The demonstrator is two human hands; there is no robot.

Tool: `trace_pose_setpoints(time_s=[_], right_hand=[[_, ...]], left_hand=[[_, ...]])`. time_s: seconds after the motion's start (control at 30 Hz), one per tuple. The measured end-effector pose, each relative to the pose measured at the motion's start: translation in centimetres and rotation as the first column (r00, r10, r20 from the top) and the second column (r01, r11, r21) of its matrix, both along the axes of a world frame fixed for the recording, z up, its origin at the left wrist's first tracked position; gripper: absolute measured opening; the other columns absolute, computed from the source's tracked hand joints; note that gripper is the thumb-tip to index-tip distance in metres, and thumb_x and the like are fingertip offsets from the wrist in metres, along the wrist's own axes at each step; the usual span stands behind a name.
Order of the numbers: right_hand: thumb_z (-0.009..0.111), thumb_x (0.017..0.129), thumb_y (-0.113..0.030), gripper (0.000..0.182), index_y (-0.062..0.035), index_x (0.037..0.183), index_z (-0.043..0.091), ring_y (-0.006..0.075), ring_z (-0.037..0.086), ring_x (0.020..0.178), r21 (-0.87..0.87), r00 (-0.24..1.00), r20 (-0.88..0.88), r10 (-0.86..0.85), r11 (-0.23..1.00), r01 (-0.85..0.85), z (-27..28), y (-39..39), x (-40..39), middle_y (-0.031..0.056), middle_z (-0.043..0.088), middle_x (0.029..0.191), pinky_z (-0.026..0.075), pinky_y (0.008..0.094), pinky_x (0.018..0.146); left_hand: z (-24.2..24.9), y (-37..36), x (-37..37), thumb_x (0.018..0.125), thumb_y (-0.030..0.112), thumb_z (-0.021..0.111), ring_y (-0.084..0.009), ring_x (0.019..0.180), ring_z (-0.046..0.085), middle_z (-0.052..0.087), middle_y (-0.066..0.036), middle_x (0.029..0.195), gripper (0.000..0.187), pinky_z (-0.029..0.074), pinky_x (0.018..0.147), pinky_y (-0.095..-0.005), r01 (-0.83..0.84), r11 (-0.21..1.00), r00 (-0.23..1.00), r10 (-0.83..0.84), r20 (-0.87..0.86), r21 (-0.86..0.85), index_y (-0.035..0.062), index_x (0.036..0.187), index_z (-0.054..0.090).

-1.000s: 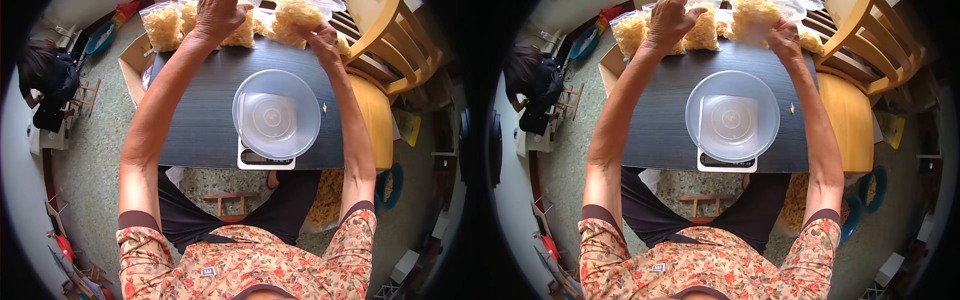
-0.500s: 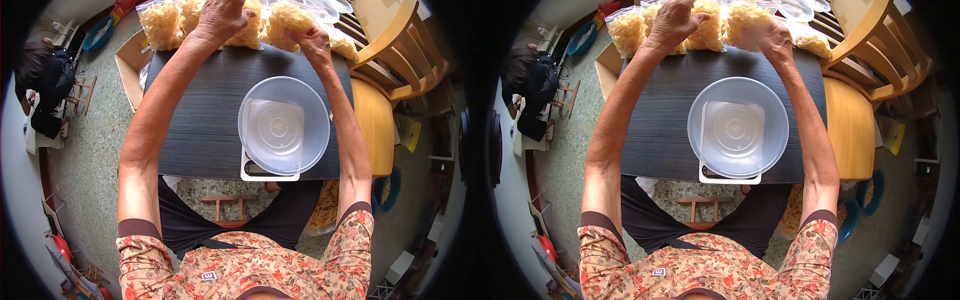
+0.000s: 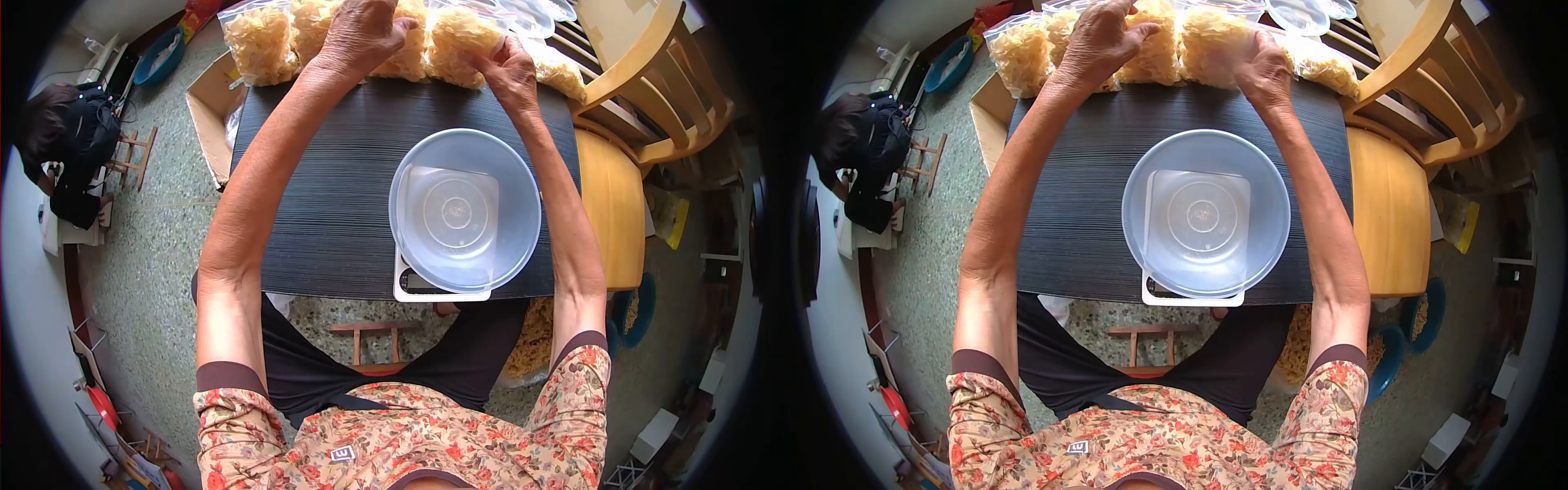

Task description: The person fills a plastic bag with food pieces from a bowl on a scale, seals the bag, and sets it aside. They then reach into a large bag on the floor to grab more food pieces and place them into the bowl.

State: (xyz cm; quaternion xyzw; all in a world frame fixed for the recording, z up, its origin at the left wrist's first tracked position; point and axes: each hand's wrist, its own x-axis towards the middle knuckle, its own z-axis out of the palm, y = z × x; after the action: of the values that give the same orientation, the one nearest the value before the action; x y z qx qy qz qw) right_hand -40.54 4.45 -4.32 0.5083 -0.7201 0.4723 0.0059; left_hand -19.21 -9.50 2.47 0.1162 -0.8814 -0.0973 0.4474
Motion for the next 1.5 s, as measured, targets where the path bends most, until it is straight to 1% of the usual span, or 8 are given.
trace_pose_setpoints(time_s=[0.3, 0.5, 0.57, 0.63, 0.7, 0.87, 1.2, 1.5], right_hand=[[0.082, 0.086, -0.027, 0.032, -0.0047, 0.088, 0.059, 0.0092, 0.065, 0.077, -0.047, 0.994, -0.103, 0.019, 0.999, -0.024, -1.2, 0.0, -0.3, 0.0051, 0.069, 0.083, 0.055, 0.0262, 0.069], [0.088, 0.077, -0.041, 0.055, -0.0022, 0.107, 0.065, 0.0147, 0.066, 0.085, 0.046, 0.966, -0.219, -0.139, 0.987, 0.153, 0.0, 0.8, 0.6, 0.0094, 0.069, 0.095, 0.056, 0.0302, 0.077], [0.090, 0.072, -0.048, 0.070, -0.0008, 0.116, 0.064, 0.0181, 0.067, 0.090, -0.018, 0.990, -0.100, -0.101, 0.995, 0.100, -0.4, 1.2, 0.3, 0.0108, 0.068, 0.101, 0.057, 0.0317, 0.081], [0.089, 0.073, -0.048, 0.069, -0.0005, 0.116, 0.064, 0.0179, 0.067, 0.091, -0.089, 0.991, -0.061, -0.118, 0.990, 0.113, -0.8, 1.3, 0.3, 0.0102, 0.068, 0.100, 0.057, 0.0315, 0.082], [0.089, 0.073, -0.048, 0.069, -0.0002, 0.116, 0.064, 0.0177, 0.067, 0.091, -0.159, 0.991, -0.018, -0.131, 0.979, 0.127, -0.8, 1.6, 0.4, 0.0095, 0.069, 0.099, 0.057, 0.0313, 0.082], [0.083, 0.082, -0.042, 0.055, -0.0010, 0.115, 0.066, 0.0157, 0.069, 0.091, -0.010, 0.998, -0.016, -0.054, 0.998, 0.054, -0.7, 2.0, 0.3, 0.0074, 0.071, 0.099, 0.057, 0.0305, 0.083], [0.078, 0.084, -0.029, 0.037, -0.0031, 0.110, 0.071, 0.0237, 0.069, 0.085, -0.070, 1.000, 0.030, -0.003, 0.998, 0.005, -1.0, 1.8, 0.4, 0.0125, 0.072, 0.092, 0.056, 0.0374, 0.080], [0.074, 0.085, -0.020, 0.035, -0.0036, 0.115, 0.070, 0.0231, 0.070, 0.098, -0.102, 0.995, 0.094, -0.028, 0.994, 0.038, -1.2, 3.0, -0.1, 0.0139, 0.073, 0.107, 0.056, 0.0363, 0.090]], left_hand=[[-0.5, 0.5, -0.2, 0.076, 0.001, 0.067, -0.0435, 0.107, 0.057, 0.058, -0.026, 0.113, 0.052, 0.046, 0.095, -0.0493, 0.024, 0.998, 1.000, -0.024, 0.008, 0.051, 0.0002, 0.127, 0.057], [0.1, 1.4, 0.5, 0.076, -0.004, 0.061, -0.0452, 0.114, 0.054, 0.055, -0.027, 0.120, 0.053, 0.045, 0.100, -0.0492, 0.079, 0.996, 0.984, -0.085, -0.157, -0.043, -0.0016, 0.129, 0.055], [-1.6, -0.9, 0.7, 0.077, 0.001, 0.067, -0.0443, 0.123, 0.050, 0.051, -0.027, 0.129, 0.062, 0.043, 0.106, -0.0479, 0.021, 0.999, 1.000, -0.022, -0.004, -0.039, -0.0013, 0.137, 0.049], [-1.7, -0.7, 0.9, 0.078, 0.005, 0.073, -0.0434, 0.131, 0.045, 0.048, -0.027, 0.137, 0.073, 0.040, 0.111, -0.0466, -0.040, 0.998, 0.987, 0.047, 0.151, -0.044, -0.0011, 0.144, 0.042], [-2.3, 0.7, 1.1, 0.089, 0.011, 0.071, -0.0208, 0.084, 0.070, 0.070, -0.009, 0.095, 0.015, 0.056, 0.074, -0.0334, -0.063, 0.993, 0.995, 0.070, -0.068, 0.097, 0.0080, 0.104, 0.074], [-4.8, 1.7, 1.6, 0.090, 0.004, 0.067, -0.0283, 0.091, 0.068, 0.067, -0.010, 0.102, 0.019, 0.055, 0.078, -0.0367, -0.068, 0.997, 0.996, 0.066, 0.056, 0.029, 0.0059, 0.109, 0.071], [-6.1, 3.3, 1.1, 0.089, 0.008, 0.069, -0.0309, 0.092, 0.068, 0.066, -0.010, 0.100, 0.016, 0.056, 0.081, -0.0393, -0.078, 0.993, 0.982, 0.061, 0.178, 0.085, 0.0077, 0.104, 0.073], [-4.7, 4.0, -0.7, 0.089, 0.004, 0.068, -0.0311, 0.092, 0.068, 0.067, -0.011, 0.102, 0.034, 0.057, 0.081, -0.0404, 0.218, 0.969, 0.958, -0.234, 0.167, 0.113, 0.0166, 0.121, 0.070]])
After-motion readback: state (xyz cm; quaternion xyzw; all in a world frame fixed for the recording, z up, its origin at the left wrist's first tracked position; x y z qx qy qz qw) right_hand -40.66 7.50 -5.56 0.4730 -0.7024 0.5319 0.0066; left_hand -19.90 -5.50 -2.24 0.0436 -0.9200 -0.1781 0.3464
